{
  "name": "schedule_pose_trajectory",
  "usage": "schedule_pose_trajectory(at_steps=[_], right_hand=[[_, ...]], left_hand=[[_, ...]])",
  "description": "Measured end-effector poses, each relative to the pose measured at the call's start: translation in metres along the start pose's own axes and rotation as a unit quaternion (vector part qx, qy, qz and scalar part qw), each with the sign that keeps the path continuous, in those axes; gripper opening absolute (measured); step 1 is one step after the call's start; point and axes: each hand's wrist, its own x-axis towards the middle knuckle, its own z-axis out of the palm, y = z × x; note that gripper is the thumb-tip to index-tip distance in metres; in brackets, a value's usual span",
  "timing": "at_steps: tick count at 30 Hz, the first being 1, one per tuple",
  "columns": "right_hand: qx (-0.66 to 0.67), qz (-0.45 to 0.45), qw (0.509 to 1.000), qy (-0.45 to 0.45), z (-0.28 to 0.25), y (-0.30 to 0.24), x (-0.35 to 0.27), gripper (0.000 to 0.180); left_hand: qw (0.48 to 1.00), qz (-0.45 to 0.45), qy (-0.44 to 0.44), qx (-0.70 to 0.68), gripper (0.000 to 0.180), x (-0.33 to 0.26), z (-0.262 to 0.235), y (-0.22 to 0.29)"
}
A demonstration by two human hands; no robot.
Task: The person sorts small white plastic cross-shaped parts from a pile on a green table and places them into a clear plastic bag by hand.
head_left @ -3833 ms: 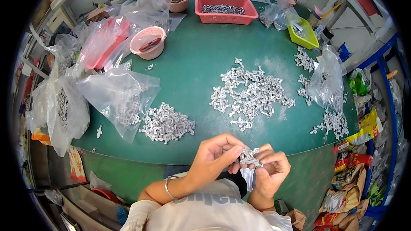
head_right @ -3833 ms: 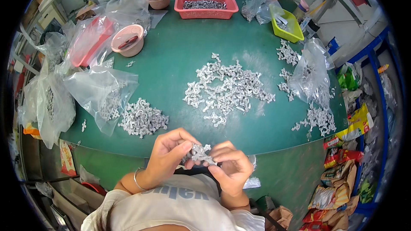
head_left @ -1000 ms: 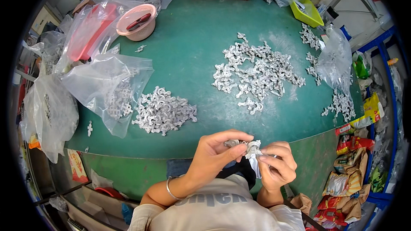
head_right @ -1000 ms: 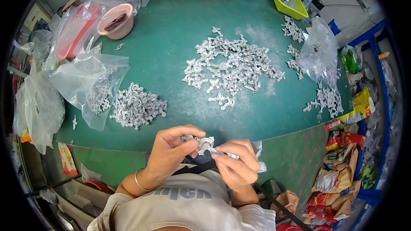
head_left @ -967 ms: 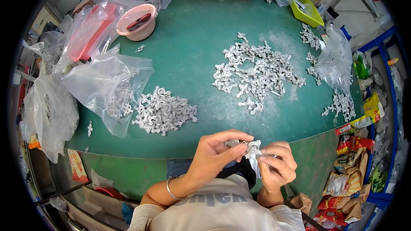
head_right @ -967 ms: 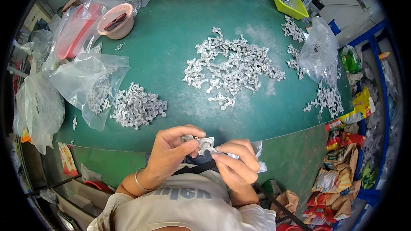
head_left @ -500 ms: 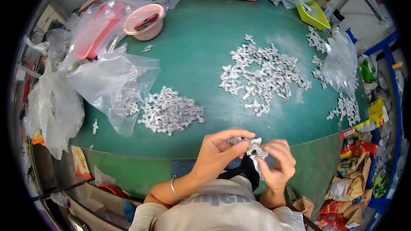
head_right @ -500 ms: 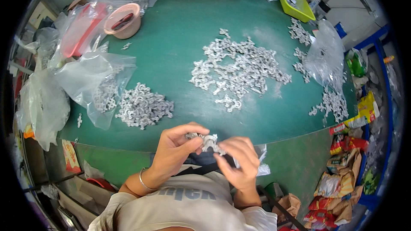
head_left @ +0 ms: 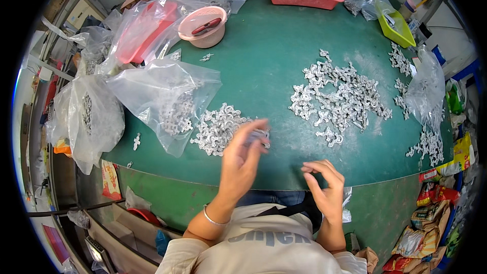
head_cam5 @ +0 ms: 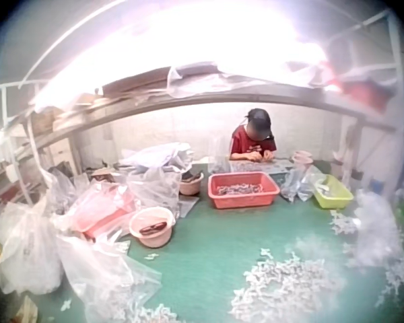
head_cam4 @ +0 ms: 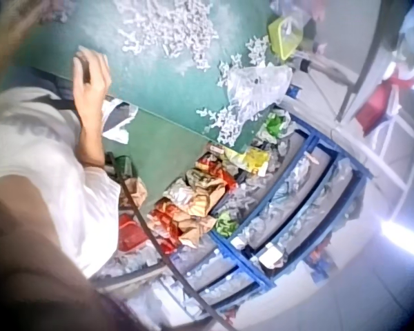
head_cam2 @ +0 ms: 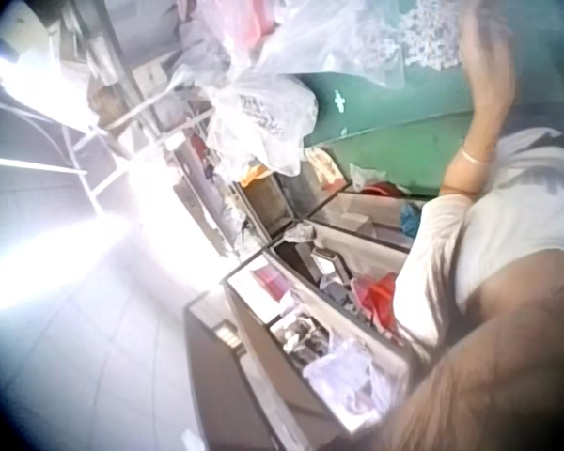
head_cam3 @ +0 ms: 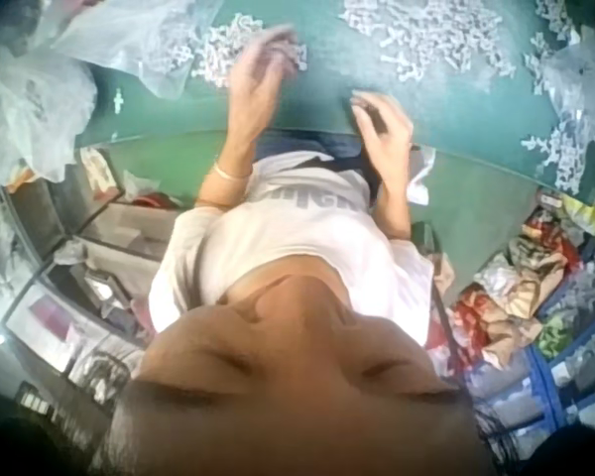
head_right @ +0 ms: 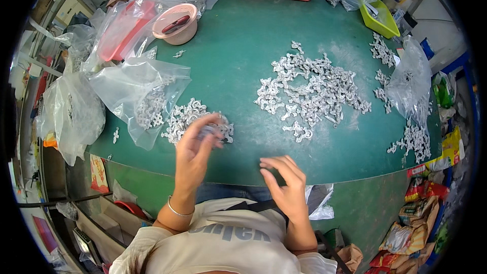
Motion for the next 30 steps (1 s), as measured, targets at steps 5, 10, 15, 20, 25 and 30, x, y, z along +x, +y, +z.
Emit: schedule_pose_trajectory(at_steps=[5,10,15,20,25,30], right_hand=[[0.079,0.015,0.996,0.047,0.011,0.001,0.0,0.022],[0.036,-0.008,0.997,0.065,0.016,-0.01,-0.005,0.033],[0.014,-0.063,0.987,0.149,0.011,-0.015,-0.002,0.024],[0.054,-0.068,0.985,0.148,0.004,-0.021,-0.007,0.024],[0.111,-0.071,0.98,0.151,0.003,-0.016,-0.013,0.023],[0.162,-0.048,0.972,0.164,0.004,-0.017,-0.018,0.022]], left_hand=[[0.871,-0.19,-0.097,-0.443,0.042,-0.006,0.037,0.0],[0.864,-0.196,-0.115,-0.449,0.046,-0.016,0.052,0.01],[0.895,-0.165,-0.173,-0.377,0.045,-0.017,0.048,0.025],[0.903,-0.134,-0.196,-0.359,0.041,-0.019,0.043,0.023],[0.894,-0.159,-0.21,-0.364,0.035,-0.018,0.043,0.028],[0.892,-0.173,-0.205,-0.365,0.033,-0.019,0.045,0.033]])
